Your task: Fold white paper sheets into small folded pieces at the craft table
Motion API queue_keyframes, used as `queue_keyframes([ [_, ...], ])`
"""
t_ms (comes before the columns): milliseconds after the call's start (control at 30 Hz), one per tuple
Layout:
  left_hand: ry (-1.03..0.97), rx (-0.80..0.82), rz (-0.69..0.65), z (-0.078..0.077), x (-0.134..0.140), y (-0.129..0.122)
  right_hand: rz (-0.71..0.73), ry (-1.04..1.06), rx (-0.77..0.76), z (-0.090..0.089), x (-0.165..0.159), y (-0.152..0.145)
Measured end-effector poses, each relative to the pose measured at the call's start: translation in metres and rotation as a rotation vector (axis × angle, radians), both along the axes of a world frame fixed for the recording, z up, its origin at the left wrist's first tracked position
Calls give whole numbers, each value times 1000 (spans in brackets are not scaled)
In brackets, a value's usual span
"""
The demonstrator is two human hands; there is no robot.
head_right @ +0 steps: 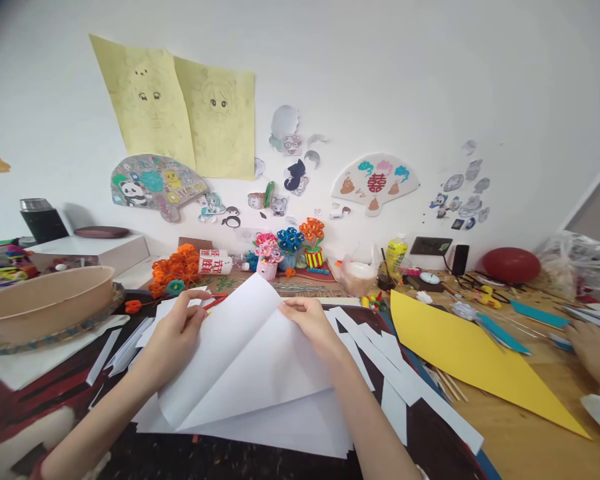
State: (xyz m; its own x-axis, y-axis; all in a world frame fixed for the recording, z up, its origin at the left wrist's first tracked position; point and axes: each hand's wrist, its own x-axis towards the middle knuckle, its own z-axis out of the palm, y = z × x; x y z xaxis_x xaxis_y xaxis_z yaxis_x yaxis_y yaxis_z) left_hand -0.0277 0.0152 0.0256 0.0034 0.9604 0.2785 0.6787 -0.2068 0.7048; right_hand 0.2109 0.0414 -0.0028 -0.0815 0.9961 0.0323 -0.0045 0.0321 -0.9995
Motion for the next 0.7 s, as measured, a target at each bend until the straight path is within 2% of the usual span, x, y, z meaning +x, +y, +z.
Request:
queue_keyframes([
  [100, 393, -73, 126, -1, -3, 0, 1, -10, 79, 6, 0, -4],
  [133, 515, -30, 158, -2, -2, -1, 4, -16, 100, 7, -1, -5],
  [200, 710, 169, 168, -2, 3, -5, 1, -26, 125, 9, -5, -8],
  [300, 870, 515, 23, 3, 15, -10, 27, -70, 156, 7, -9, -9],
  [400, 880, 632, -240, 7, 30, -6, 82, -197, 188, 1, -9, -5],
  [467, 863, 550, -442, 6, 39, 3, 93, -348, 180, -6, -7, -1],
  [533, 870, 383, -553, 1, 45, 13, 88, -508, 155, -13, -6, 1],
  [600, 874, 220, -635, -6, 46, 23, 54, -629, 155, -18, -6, 0],
  [700, 810, 130, -656, -12, 44, 32, 54, -732, 212, -21, -6, -3],
])
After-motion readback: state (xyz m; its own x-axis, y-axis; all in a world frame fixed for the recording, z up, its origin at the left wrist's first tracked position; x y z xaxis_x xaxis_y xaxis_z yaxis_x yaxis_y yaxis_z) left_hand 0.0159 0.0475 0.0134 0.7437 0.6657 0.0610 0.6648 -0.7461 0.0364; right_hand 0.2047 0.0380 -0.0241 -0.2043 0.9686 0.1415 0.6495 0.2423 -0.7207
